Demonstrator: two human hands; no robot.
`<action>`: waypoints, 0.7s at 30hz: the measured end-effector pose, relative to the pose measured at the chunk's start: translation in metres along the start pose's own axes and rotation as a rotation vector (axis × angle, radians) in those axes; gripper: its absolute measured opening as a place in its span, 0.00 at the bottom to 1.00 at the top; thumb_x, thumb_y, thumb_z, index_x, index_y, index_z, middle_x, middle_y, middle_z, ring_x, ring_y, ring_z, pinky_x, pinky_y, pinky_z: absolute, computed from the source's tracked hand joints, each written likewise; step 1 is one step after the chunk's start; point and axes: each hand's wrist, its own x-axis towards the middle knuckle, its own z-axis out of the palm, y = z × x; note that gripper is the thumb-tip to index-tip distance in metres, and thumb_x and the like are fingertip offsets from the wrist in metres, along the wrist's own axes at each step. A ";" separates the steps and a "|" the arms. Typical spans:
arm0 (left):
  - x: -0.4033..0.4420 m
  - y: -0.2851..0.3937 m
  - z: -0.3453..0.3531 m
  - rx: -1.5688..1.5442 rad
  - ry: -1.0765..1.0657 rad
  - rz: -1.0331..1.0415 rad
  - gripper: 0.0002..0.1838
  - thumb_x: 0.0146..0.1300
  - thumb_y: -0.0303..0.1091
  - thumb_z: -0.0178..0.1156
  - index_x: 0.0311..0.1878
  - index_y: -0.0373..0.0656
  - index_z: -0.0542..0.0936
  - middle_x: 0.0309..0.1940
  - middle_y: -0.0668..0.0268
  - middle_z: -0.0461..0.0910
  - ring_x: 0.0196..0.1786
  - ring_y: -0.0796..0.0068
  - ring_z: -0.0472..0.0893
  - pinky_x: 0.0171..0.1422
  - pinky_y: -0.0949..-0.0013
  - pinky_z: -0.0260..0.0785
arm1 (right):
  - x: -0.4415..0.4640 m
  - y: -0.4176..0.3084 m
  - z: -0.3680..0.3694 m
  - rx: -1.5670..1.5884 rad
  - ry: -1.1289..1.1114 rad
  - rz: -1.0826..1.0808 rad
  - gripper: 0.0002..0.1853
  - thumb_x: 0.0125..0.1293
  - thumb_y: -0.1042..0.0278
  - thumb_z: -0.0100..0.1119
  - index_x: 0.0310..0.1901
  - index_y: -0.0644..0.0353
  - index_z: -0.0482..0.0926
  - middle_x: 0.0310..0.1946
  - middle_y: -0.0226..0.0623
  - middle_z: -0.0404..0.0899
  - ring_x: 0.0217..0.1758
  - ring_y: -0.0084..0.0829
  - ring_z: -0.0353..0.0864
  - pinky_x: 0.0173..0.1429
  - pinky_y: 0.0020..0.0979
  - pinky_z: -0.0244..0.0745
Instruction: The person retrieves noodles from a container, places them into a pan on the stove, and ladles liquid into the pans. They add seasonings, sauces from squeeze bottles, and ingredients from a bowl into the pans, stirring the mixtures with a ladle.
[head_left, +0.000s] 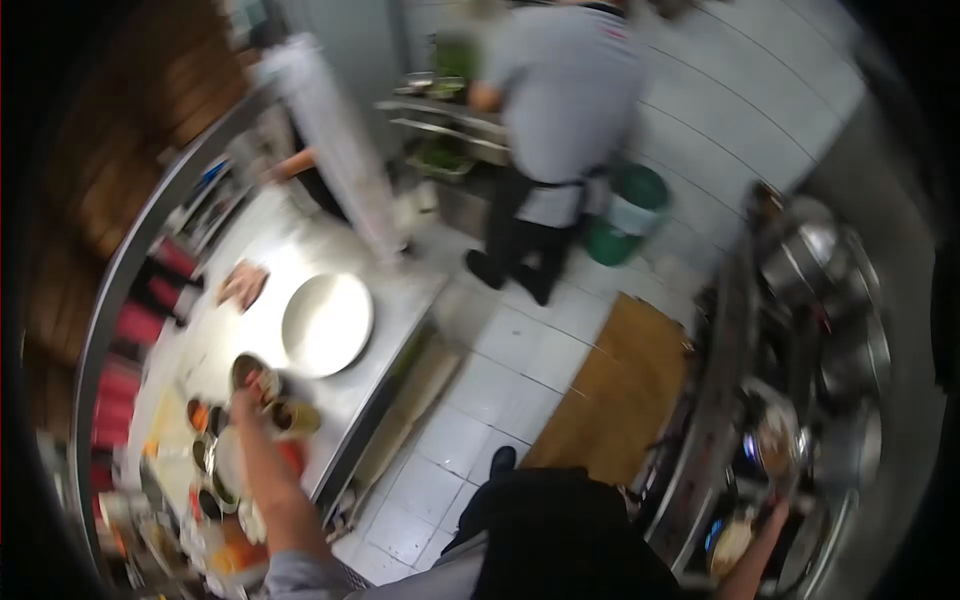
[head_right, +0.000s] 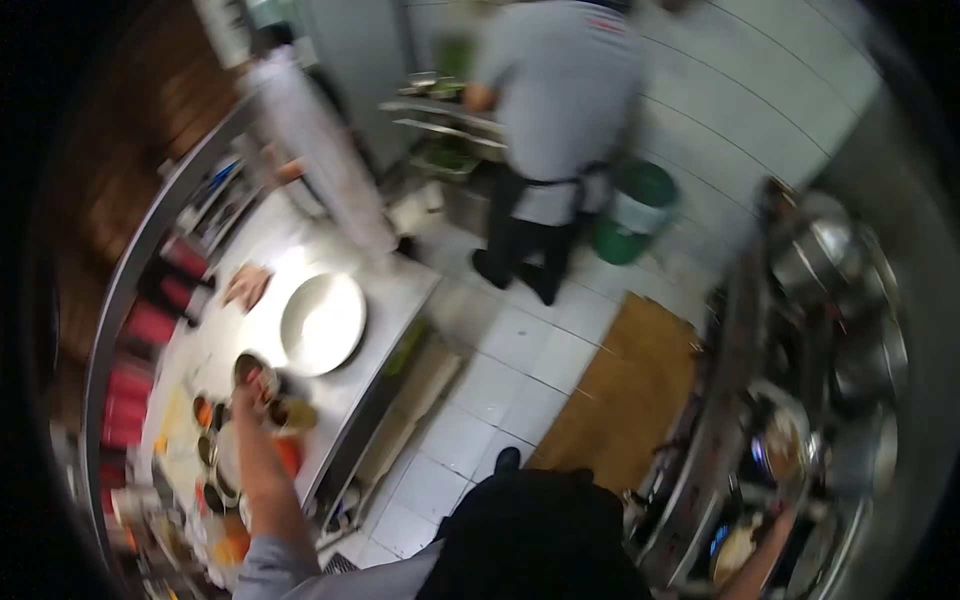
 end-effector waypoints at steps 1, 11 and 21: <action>-0.007 0.022 -0.010 0.275 -0.065 0.181 0.33 0.62 0.61 0.54 0.54 0.39 0.81 0.32 0.55 0.85 0.32 0.63 0.84 0.32 0.60 0.75 | 0.040 0.029 -0.018 0.102 0.019 -0.043 0.13 0.69 0.55 0.51 0.40 0.54 0.80 0.26 0.26 0.75 0.26 0.24 0.72 0.31 0.27 0.66; 0.011 0.096 0.035 0.314 -0.153 -0.015 0.27 0.63 0.56 0.54 0.50 0.40 0.80 0.28 0.57 0.81 0.27 0.64 0.81 0.27 0.62 0.72 | 0.023 0.027 -0.038 0.299 -0.123 -0.035 0.10 0.64 0.70 0.54 0.25 0.62 0.74 0.17 0.30 0.71 0.16 0.24 0.69 0.22 0.27 0.66; -0.009 0.074 -0.032 0.079 -0.101 -0.193 0.22 0.64 0.52 0.53 0.45 0.42 0.79 0.23 0.59 0.78 0.22 0.66 0.78 0.22 0.64 0.68 | -0.019 0.001 -0.009 -0.010 0.213 -0.340 0.04 0.63 0.73 0.54 0.33 0.64 0.76 0.17 0.33 0.74 0.15 0.25 0.71 0.21 0.28 0.68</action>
